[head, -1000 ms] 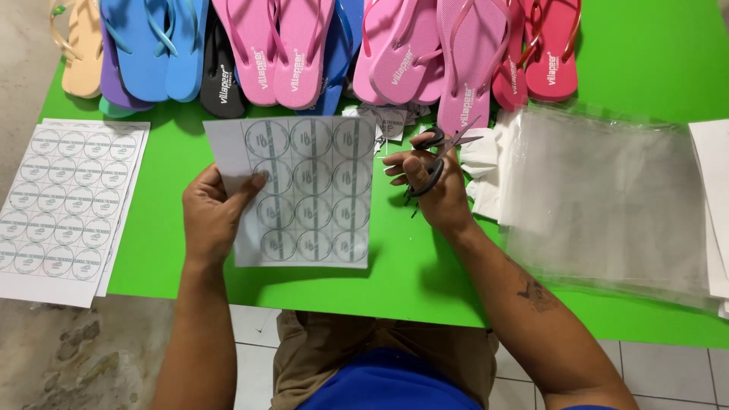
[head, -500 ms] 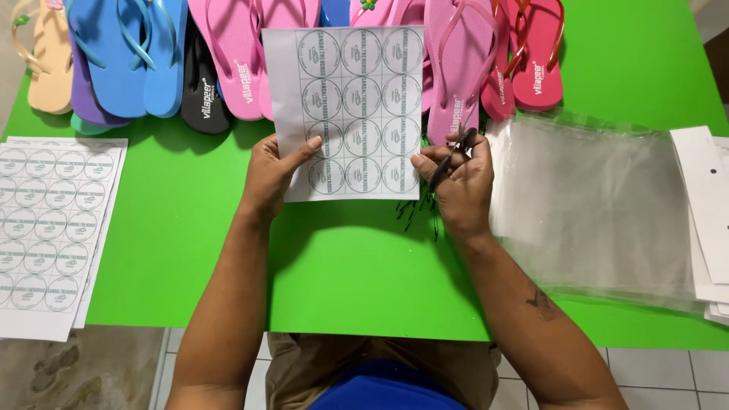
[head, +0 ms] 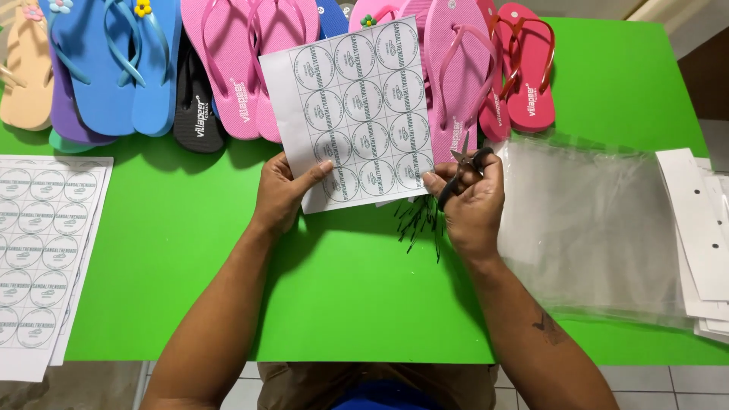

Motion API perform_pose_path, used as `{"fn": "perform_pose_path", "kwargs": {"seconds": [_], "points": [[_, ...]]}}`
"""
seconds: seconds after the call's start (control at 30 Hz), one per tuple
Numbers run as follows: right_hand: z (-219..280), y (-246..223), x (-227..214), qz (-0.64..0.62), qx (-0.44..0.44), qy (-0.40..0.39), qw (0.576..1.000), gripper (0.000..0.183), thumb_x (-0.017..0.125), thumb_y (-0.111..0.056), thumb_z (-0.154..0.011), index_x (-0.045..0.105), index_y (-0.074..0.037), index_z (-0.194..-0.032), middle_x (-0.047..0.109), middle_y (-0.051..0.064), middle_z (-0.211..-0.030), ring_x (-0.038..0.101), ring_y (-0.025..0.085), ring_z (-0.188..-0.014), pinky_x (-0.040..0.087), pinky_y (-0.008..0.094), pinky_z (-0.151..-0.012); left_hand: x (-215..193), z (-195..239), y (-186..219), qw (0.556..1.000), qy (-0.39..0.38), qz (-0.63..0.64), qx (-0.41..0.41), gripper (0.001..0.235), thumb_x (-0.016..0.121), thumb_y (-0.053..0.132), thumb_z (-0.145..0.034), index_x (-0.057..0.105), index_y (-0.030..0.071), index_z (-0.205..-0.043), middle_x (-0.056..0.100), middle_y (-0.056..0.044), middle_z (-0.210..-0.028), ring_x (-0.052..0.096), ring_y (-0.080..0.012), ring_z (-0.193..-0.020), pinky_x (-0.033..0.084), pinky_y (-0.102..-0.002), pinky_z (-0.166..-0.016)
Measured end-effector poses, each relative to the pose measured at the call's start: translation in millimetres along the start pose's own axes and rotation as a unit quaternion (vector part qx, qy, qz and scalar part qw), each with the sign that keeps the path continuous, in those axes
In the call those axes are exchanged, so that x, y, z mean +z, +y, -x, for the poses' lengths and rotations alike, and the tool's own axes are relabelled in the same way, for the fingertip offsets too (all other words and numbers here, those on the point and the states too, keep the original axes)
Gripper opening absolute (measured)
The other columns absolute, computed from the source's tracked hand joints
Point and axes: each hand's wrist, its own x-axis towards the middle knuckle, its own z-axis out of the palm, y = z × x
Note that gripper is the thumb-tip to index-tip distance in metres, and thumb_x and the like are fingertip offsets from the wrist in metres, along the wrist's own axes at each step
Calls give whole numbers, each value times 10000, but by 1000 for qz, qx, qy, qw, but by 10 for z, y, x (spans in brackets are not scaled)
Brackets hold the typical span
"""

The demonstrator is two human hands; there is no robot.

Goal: Using scissors to manually cut circular labels from a printed sheet on a green work surface.

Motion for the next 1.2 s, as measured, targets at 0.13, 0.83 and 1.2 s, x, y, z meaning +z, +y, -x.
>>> {"fn": "perform_pose_path", "kwargs": {"seconds": [0.13, 0.83, 1.2], "points": [[40, -23, 37, 5, 4, -5, 1000, 603, 876, -49, -852, 433, -66, -1261, 719, 121, -951, 699, 110, -832, 637, 261, -769, 7, 40, 33, 999, 33, -5, 8, 261, 914, 169, -788, 718, 75, -933, 756, -63, -819, 698, -92, -753, 615, -298, -738], [226, -253, 39, 175, 270, -399, 859, 579, 538, -533, -996, 665, 20, -882, 731, 288, -637, 628, 260, -345, 535, 360, -267, -163, 6, 191, 990, 83, -1, 110, 241, 921, 204, -821, 734, 76, -906, 748, -81, -796, 664, -84, -726, 589, -284, -725], [225, -337, 54, 177, 202, -451, 851, 541, 550, -481, -1006, 678, 4, -802, 757, 225, -644, 560, 213, -273, 446, 297, -218, -93, 65, 225, 990, 69, -10, 119, 227, 911, 160, -823, 719, 67, -902, 743, -90, -787, 665, -88, -739, 582, -285, -738]]}}
